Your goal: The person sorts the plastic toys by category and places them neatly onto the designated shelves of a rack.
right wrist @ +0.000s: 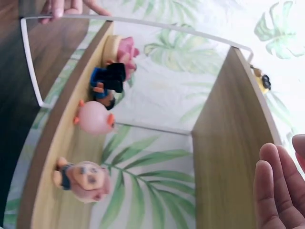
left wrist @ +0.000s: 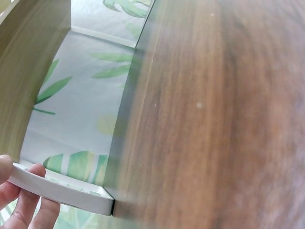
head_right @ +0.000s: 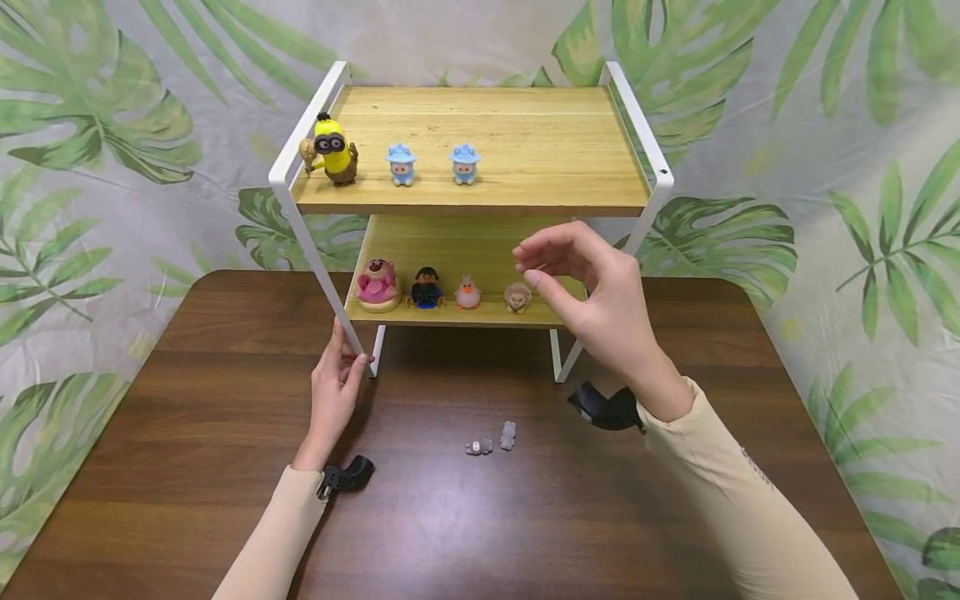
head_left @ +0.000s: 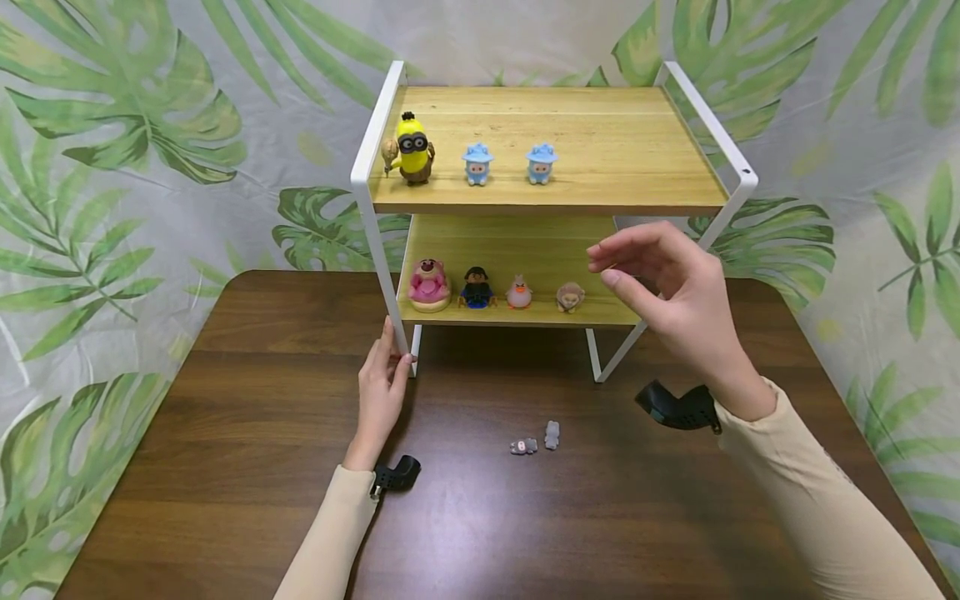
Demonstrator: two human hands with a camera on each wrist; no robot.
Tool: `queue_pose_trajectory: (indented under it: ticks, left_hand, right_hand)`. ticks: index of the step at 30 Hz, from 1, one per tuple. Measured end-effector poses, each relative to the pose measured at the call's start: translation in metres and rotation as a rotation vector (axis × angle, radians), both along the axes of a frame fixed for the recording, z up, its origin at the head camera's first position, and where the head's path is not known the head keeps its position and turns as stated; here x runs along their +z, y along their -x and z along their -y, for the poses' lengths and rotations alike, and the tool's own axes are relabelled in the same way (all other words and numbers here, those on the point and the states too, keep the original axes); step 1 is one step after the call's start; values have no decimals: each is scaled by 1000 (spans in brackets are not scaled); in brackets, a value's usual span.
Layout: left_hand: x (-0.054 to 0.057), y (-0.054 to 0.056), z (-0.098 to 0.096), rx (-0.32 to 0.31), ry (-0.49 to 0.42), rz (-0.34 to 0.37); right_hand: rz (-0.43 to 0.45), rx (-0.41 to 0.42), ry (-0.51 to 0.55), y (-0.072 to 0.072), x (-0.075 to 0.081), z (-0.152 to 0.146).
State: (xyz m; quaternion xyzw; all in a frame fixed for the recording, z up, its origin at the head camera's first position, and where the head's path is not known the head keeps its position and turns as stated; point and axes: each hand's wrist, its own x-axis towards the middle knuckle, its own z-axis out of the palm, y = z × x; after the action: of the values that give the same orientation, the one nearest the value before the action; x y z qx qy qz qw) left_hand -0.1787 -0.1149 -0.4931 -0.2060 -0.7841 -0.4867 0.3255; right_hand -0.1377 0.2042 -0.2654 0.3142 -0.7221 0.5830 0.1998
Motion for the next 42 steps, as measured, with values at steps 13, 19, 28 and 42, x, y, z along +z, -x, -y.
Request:
queue_pose_trajectory:
  ticks: [13,19,28,42]
  left_hand:
    - [-1,0,-1,-5,-12,-21]
    - [-1,0,0,-8,-12,5]
    - [0,0,0,1,-4,9]
    - [-1,0,1,7,9,8]
  right_hand:
    - [48,-26,-112,-3,-28,-5]
    - [82,-7,-121,-4,-43,-8]
    - [111,39,-89,-10,-73,-13]
    - [171,22,-139,-19,-108,-23]
